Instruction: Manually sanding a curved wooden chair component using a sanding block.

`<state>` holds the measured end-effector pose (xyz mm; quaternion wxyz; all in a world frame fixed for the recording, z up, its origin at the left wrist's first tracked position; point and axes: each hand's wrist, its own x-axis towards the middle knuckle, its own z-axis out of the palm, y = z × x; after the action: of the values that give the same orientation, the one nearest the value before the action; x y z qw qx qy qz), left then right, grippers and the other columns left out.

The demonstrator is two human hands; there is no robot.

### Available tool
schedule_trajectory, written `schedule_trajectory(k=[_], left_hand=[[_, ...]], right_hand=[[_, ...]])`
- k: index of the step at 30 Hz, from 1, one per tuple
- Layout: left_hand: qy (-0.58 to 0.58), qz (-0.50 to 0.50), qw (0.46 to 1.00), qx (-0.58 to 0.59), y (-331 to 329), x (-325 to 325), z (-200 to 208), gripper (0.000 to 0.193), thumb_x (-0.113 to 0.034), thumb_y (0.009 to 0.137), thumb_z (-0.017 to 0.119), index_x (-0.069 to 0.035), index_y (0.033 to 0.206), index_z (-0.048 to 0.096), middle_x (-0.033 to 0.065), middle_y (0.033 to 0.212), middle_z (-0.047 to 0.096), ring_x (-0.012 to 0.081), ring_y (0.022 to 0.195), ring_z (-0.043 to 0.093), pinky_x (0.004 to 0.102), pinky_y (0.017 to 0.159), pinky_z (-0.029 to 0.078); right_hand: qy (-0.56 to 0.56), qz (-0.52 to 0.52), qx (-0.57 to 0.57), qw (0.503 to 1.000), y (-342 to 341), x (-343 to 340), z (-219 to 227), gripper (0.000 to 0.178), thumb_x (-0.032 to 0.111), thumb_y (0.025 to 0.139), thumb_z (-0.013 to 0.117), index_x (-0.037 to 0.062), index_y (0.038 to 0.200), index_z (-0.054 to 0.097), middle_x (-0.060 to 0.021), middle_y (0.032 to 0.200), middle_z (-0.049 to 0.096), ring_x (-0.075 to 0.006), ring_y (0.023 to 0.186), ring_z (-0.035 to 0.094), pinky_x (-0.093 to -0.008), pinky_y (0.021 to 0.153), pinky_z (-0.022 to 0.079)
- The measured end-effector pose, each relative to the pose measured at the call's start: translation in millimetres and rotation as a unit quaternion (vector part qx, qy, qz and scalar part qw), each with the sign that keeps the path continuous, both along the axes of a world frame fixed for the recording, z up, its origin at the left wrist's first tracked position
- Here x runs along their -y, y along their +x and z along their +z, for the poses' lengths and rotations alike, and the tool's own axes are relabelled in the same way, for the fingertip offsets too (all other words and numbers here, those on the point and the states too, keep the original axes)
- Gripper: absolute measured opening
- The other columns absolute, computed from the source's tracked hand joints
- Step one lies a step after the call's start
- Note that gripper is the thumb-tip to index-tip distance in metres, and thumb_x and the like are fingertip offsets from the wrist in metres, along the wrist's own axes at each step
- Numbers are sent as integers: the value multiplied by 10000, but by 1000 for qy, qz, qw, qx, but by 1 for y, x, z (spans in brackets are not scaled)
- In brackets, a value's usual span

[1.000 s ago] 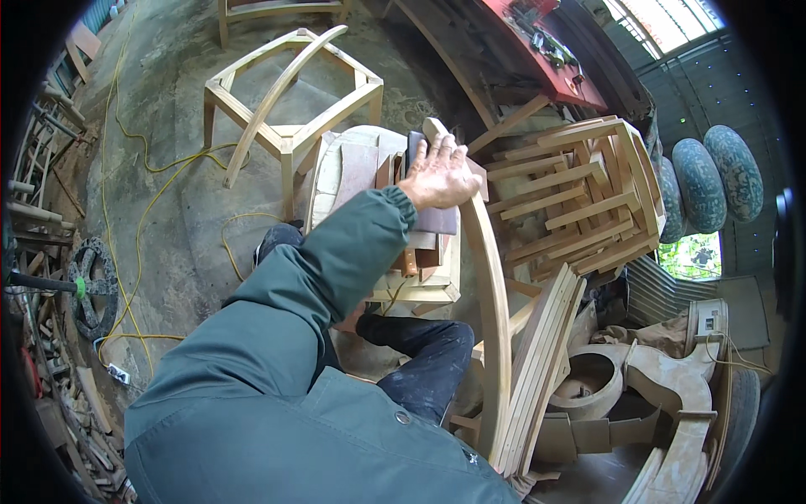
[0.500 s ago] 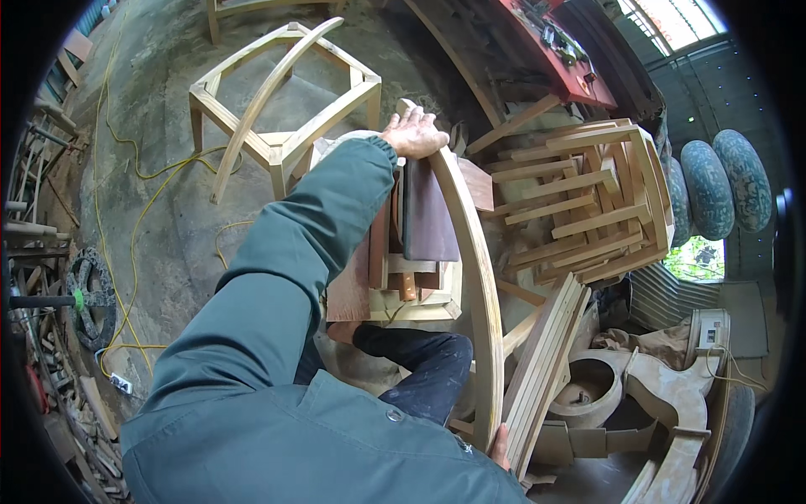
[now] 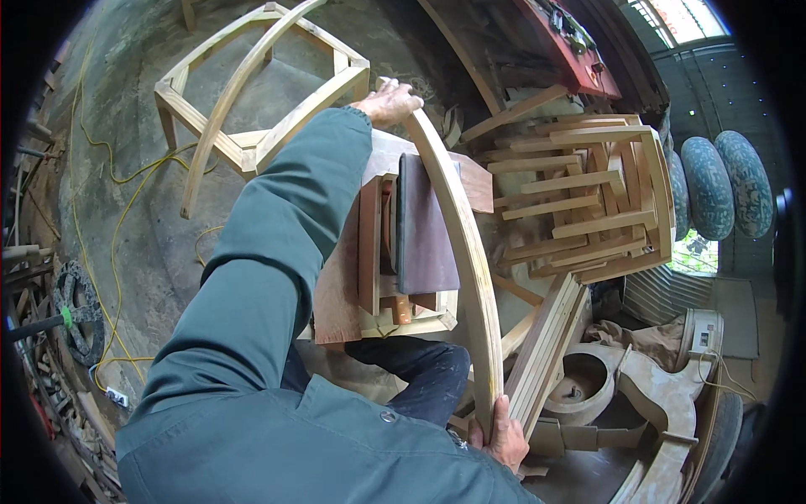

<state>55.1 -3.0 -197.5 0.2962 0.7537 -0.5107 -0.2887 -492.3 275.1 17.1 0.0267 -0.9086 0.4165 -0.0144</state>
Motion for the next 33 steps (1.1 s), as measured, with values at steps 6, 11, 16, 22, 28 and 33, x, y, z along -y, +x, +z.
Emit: schedule_trajectory(k=[6,11,16,22,28,33], left_hand=[[-34,1,999,-19,26,28,-29,548,-431,1056,383,-163,1506,545,191,1679,327,420,1581,175,558,1286,170],[-60,-5,998,-11,55,43,-67,597,-454,1053,386,-111,1526,513,198,1650,363,418,1561,223,535,1284,185],[-66,122,968,-209,46,63,-82,706,-506,1019,449,-108,1601,411,227,1723,172,403,1587,193,523,1291,168],[-108,133,963,-207,56,64,-99,732,-504,986,490,-102,1594,422,216,1715,234,435,1586,171,550,1282,181],[-35,165,957,-238,9,38,-33,1030,-493,859,644,-42,1665,187,336,1671,229,497,1563,184,531,1284,155],[63,125,981,-136,-40,-4,40,1078,-506,872,574,-50,1683,31,298,1720,119,435,1615,22,605,1271,-6]], right_hand=[[-11,27,44,999,39,26,-13,802,108,817,833,81,1549,508,-120,802,609,-302,657,607,-417,586,504],[2,28,51,998,70,47,-13,781,86,817,827,71,1535,520,-116,794,599,-296,661,608,-409,585,501],[6,21,17,1000,103,68,-11,768,68,813,821,58,1523,529,-107,779,597,-286,663,608,-408,598,502],[29,23,33,999,127,79,-2,757,44,822,805,66,1526,529,-111,807,625,-289,683,619,-411,635,515],[16,26,40,999,128,70,-17,793,80,839,803,78,1562,478,-116,847,623,-295,747,646,-411,659,525],[67,-3,26,997,82,26,-36,864,148,814,827,95,1586,443,-112,879,618,-308,761,633,-438,668,523]])
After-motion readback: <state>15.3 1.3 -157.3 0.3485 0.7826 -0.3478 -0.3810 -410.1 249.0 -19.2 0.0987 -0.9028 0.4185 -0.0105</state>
